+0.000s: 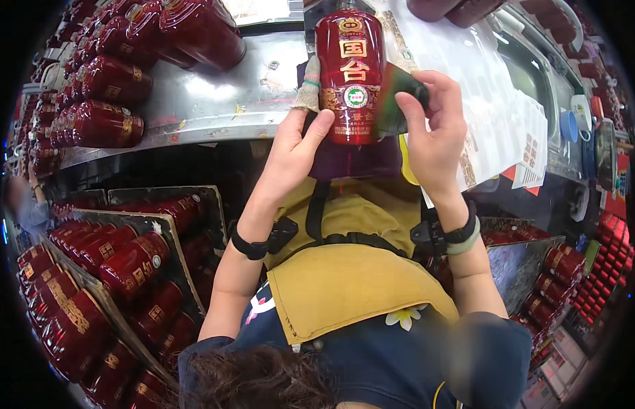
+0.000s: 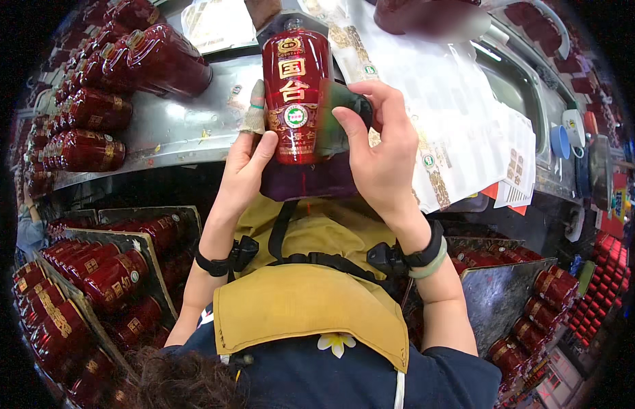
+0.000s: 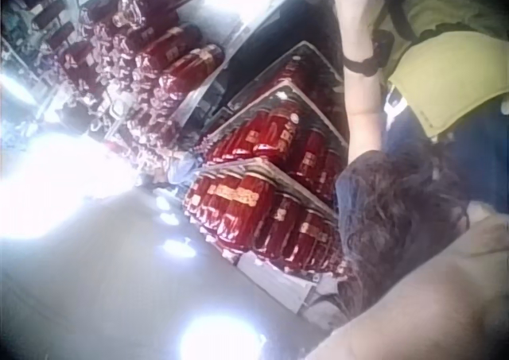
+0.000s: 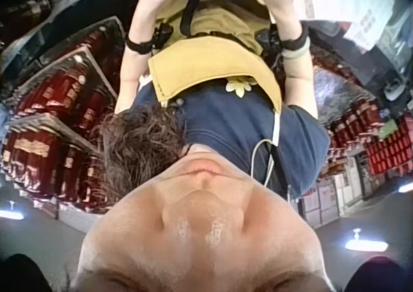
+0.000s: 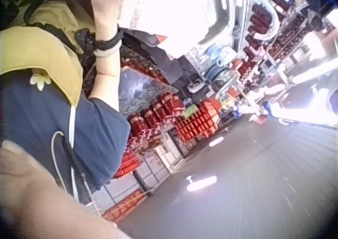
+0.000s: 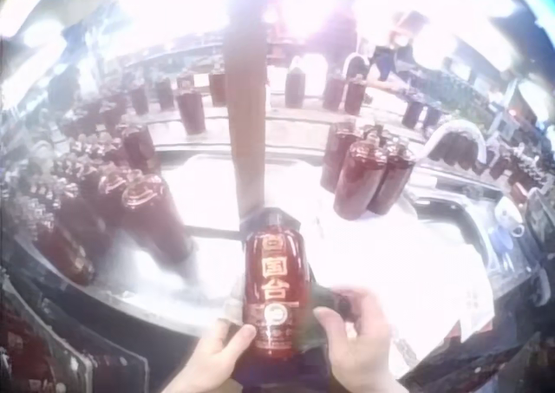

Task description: Applying decorative and brand labels to red liquor bottles by hand on an assembly line.

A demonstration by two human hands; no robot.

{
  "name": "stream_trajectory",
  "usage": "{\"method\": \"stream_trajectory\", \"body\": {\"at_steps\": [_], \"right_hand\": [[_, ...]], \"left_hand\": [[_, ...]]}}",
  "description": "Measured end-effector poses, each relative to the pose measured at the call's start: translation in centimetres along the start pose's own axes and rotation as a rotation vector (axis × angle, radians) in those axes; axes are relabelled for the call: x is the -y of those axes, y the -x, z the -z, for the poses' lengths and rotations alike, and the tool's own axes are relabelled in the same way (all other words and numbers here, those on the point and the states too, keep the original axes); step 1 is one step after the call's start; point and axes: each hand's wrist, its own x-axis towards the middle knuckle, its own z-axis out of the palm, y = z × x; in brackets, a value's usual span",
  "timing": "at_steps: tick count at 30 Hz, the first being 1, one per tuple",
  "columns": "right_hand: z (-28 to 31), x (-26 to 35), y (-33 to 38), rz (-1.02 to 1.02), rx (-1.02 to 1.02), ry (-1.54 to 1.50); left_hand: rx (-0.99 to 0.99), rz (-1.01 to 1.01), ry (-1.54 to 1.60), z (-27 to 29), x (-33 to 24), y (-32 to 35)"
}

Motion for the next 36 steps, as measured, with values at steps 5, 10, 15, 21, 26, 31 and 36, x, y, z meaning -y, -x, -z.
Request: {"method": "stream_trajectory", "body": {"at_steps": [5,10,15,21,26,31,36], "right_hand": [[2.3,-2.3,-1.4,0.017,-0.077,0.306],[2.1,-1.8,-1.6,0.035,-0.127,0.055],[3.4,-1.0,-1.4,-0.007,-0.153,-0.020],[3.7,-0.9,-1.0,-0.069,-0.123,-0.069],[3.2,-0.7,-0.6,-0.093,-0.095,-0.075],[3.2,-1.0,-0.5,-0.119,-0.075,-0.127],[2.4,-1.0,-0.6,-0.132,-0.069,-0.201]], "left_hand": [[-0.100,-0.597,-0.937,-0.1,-0.2,1.3],[-0.219,-0.719,-1.098,-2.7,-0.6,0.2],[-0.230,-0.563,-0.743,-1.7,0.2,0.6],[-0.216,-0.674,-1.147,-3.1,-0.9,0.6],[-0.218,-0.657,-0.940,-2.6,-0.3,0.1],[-0.227,-0.612,-0.931,-2.4,-0.2,1.0],[-0.216,-0.653,-1.234,-3.8,-0.9,0.7]]}}
